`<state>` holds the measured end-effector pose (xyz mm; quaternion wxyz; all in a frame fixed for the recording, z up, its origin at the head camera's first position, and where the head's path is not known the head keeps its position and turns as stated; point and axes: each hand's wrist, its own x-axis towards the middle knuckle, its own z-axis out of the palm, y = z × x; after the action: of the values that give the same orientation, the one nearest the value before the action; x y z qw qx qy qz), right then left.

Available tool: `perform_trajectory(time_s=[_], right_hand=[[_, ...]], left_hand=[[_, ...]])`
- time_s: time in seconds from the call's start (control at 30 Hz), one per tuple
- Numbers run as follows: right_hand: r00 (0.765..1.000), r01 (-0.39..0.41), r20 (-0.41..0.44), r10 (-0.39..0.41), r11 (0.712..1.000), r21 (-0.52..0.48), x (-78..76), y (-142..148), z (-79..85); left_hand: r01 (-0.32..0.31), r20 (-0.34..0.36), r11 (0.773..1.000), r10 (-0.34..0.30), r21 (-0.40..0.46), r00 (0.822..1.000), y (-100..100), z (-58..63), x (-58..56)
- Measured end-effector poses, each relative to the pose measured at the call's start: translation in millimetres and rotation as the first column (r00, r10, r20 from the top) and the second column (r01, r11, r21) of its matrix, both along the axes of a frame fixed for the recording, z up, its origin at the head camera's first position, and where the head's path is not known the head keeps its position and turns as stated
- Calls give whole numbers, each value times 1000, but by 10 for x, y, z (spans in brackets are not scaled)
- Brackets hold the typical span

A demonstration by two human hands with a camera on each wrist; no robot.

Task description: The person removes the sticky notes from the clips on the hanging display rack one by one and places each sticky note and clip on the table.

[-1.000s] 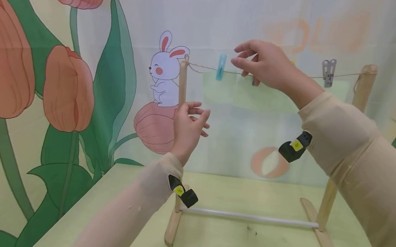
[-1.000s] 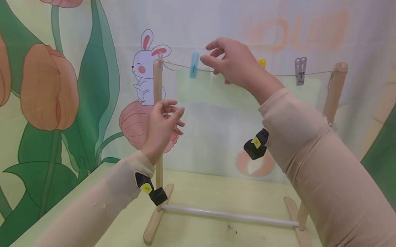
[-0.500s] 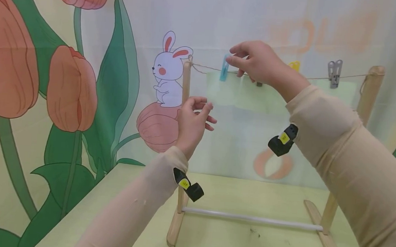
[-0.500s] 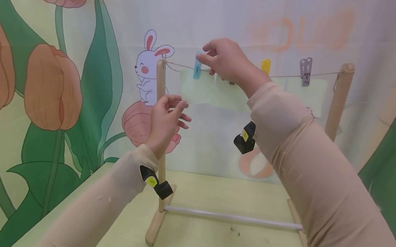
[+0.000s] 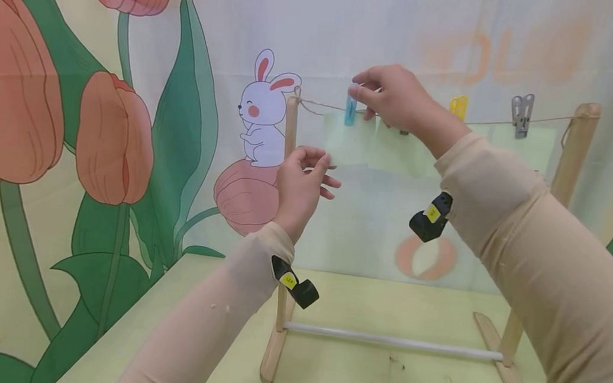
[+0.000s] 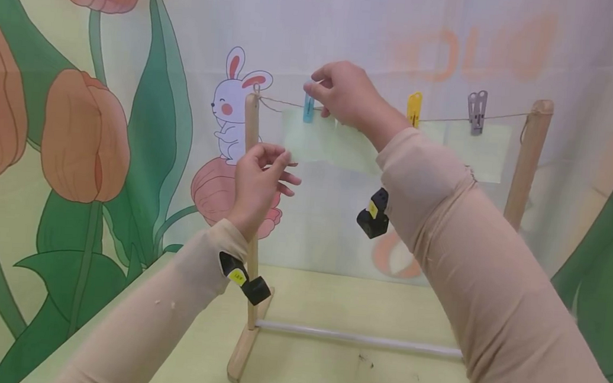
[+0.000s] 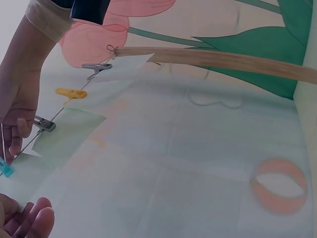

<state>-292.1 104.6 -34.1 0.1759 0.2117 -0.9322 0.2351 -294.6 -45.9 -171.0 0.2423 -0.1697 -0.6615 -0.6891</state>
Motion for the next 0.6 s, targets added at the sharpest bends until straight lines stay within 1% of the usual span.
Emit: perform_trajectory(time_s=[0.23,0.4,0.6], right_hand=[[1000,20,-16,-21,998,-53,-1,-12,-5],[999,34,-11,-35,997,-68,1,-5,6],[999,9,-33,-13,992,-123,4,-1,-5]], left_hand=[[-16,-6,1000,16,-1,1000,-10,-5,-9],[-24,-5,1000,24,-13,1000,-18,-1,-11],[-30,-13,999,30,-19,999,-25,5,-14]])
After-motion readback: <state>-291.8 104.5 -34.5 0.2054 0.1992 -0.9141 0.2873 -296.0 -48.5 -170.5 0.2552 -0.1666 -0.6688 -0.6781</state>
